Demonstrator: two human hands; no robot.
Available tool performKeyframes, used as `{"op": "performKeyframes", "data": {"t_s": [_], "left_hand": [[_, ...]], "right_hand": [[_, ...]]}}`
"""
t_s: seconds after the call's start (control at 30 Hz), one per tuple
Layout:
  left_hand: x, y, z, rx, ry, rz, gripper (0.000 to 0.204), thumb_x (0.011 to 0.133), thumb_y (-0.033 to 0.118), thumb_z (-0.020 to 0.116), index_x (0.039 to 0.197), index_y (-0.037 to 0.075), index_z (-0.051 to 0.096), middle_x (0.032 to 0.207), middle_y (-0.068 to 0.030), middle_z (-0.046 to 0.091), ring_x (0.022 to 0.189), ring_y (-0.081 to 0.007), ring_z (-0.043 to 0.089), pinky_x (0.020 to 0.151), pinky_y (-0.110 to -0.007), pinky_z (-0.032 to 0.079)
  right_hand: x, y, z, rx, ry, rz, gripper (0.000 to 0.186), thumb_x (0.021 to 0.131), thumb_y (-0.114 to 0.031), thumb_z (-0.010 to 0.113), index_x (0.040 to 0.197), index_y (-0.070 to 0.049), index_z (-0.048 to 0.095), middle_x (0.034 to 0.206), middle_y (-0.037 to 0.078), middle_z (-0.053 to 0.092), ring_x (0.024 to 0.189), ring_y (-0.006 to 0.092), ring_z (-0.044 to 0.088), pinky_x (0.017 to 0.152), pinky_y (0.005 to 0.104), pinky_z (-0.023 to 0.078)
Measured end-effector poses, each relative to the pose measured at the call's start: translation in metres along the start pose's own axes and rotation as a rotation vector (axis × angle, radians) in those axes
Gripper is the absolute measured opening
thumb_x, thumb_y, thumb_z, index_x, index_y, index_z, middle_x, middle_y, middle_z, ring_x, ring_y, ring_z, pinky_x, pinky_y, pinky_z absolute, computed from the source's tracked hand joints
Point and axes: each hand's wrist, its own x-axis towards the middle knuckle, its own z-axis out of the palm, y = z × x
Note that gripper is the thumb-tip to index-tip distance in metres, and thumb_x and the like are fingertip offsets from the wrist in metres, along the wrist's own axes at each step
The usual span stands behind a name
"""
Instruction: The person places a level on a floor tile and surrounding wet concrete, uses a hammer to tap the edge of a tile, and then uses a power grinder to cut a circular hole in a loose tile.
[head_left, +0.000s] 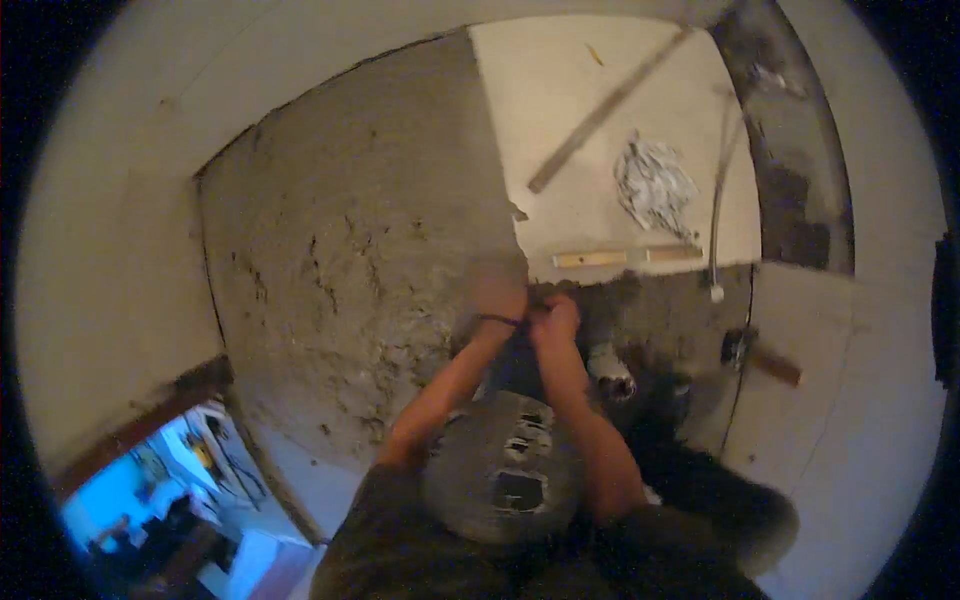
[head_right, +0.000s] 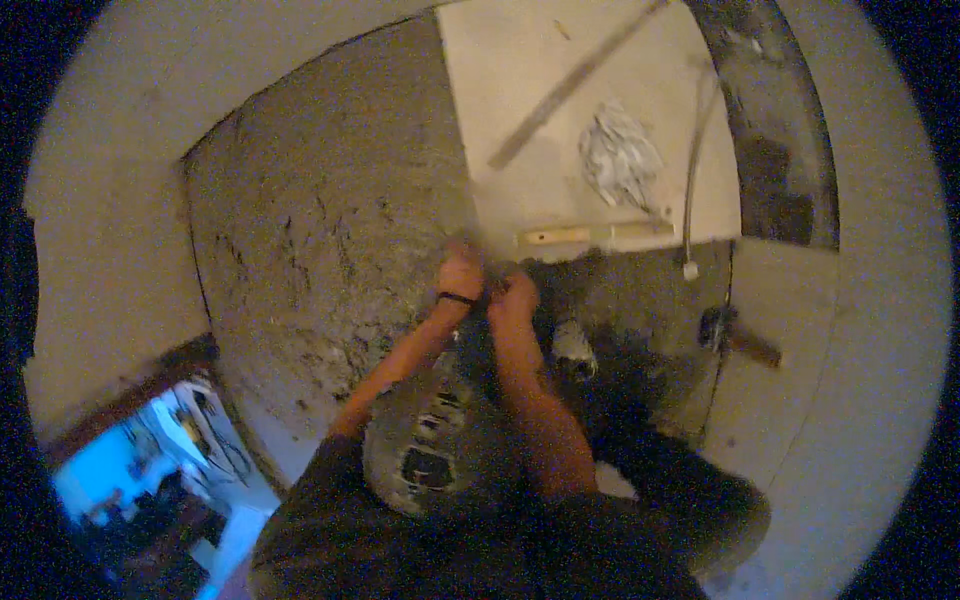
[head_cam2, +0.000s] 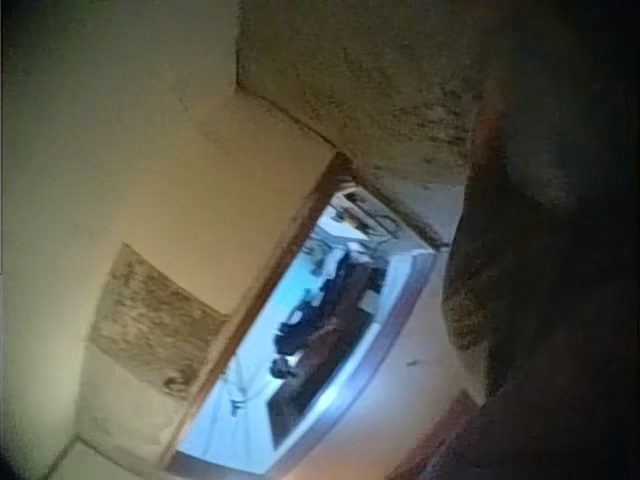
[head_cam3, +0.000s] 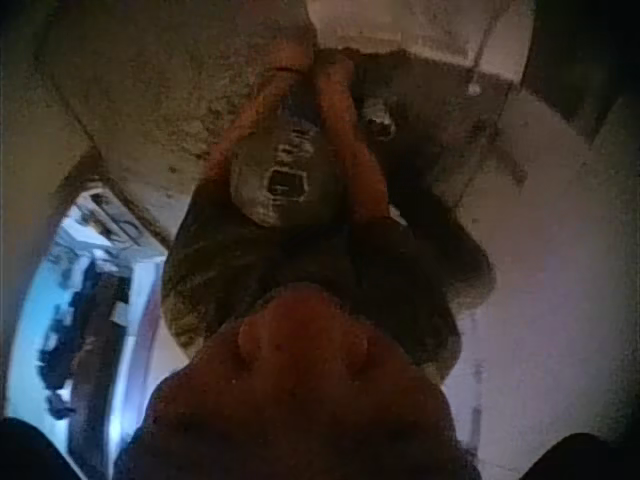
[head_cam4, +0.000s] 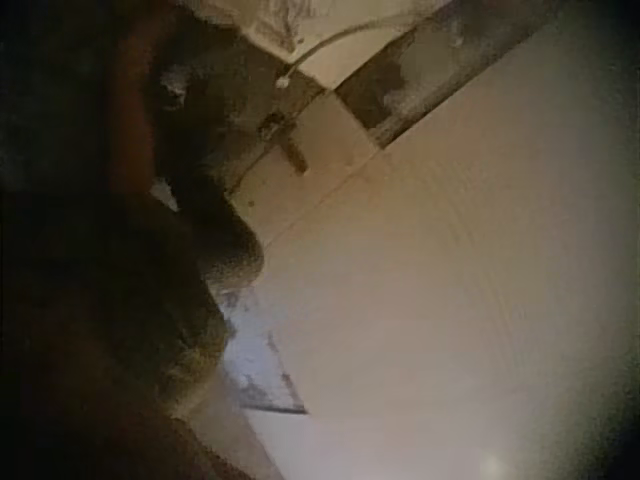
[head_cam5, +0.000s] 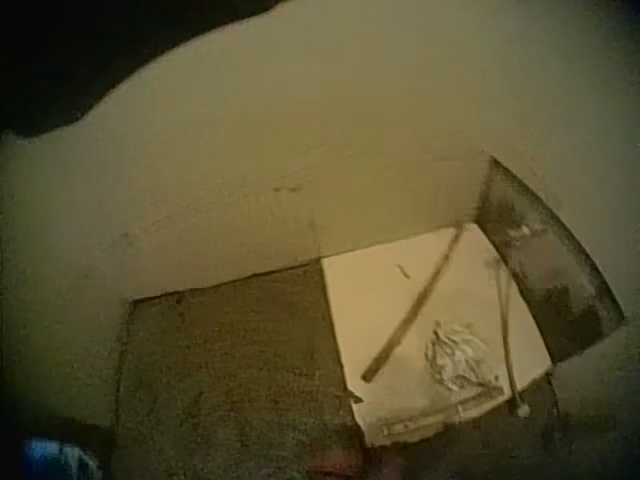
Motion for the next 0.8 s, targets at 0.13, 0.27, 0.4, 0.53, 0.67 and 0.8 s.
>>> {"op": "performKeyframes", "data": {"t_s": [0.13,0.27,0.4,0.53,0.67,0.8], "left_hand": [[0.019,0.016,0.011,-0.151,0.196,-0.117,0.037,0.083,0.032,0.052,0.107,0.005,0.06,0.086,-0.0209,0.065,0.077,-0.0408,0.062,0.071,-0.05,0.05],[0.056,0.037,-0.009,-0.35,-0.18,-0.274,0.03,0.081,0.025,0.048,0.094,0.004,0.065,0.099,-0.02,0.063,0.09,-0.0368,0.061,0.079,-0.047,0.048],[0.058,-0.026,0.033,-0.619,-0.206,-0.398,0.031,0.082,0.024,0.047,0.093,0.004,0.067,0.1,-0.0202,0.063,0.091,-0.0381,0.062,0.079,-0.046,0.049],[0.033,-0.018,0.054,-0.531,-0.089,0.005,0.03,0.084,0.022,0.046,0.091,0.002,0.066,0.099,-0.0205,0.063,0.09,-0.0377,0.062,0.077,-0.047,0.05],[0.044,0.003,0.0,-0.461,0.238,-0.175,0.029,0.084,0.02,0.046,0.087,0.0,0.066,0.098,-0.0228,0.063,0.09,-0.0376,0.062,0.079,-0.048,0.048],[0.112,0.004,-0.058,-0.313,0.024,-0.038,0.03,0.083,0.023,0.046,0.085,0.001,0.066,0.098,-0.0235,0.063,0.089,-0.0393,0.063,0.081,-0.046,0.05]], "right_hand": [[0.023,-0.006,-0.016,-0.095,-0.486,0.143,0.024,0.069,-0.008,0.049,0.091,-0.002,0.055,0.098,0.013,0.058,0.091,0.0314,0.058,0.079,0.0439,0.051],[0.092,-0.038,-0.058,-0.152,-0.51,0.139,0.029,0.065,-0.006,0.044,0.092,-0.002,0.052,0.097,0.016,0.057,0.092,0.0333,0.058,0.082,0.0456,0.05],[0.051,-0.005,-0.044,-0.325,-0.404,0.118,0.031,0.068,-0.002,0.044,0.098,0.0,0.053,0.104,0.016,0.057,0.1,0.0331,0.055,0.089,0.0497,0.047],[0.031,-0.046,-0.042,-0.48,-0.44,0.083,0.032,0.069,-0.003,0.045,0.099,-0.001,0.054,0.103,0.016,0.058,0.096,0.0313,0.057,0.086,0.0483,0.048],[0.0,-0.051,-0.037,-0.565,-0.437,0.229,0.035,0.075,-0.006,0.046,0.108,-0.005,0.056,0.104,0.011,0.062,0.096,0.0291,0.059,0.082,0.0442,0.051],[0.012,-0.046,-0.057,-0.601,-0.591,0.164,0.039,0.079,-0.006,0.044,0.117,-0.006,0.052,0.109,0.01,0.061,0.101,0.0282,0.059,0.083,0.0421,0.051]]}}
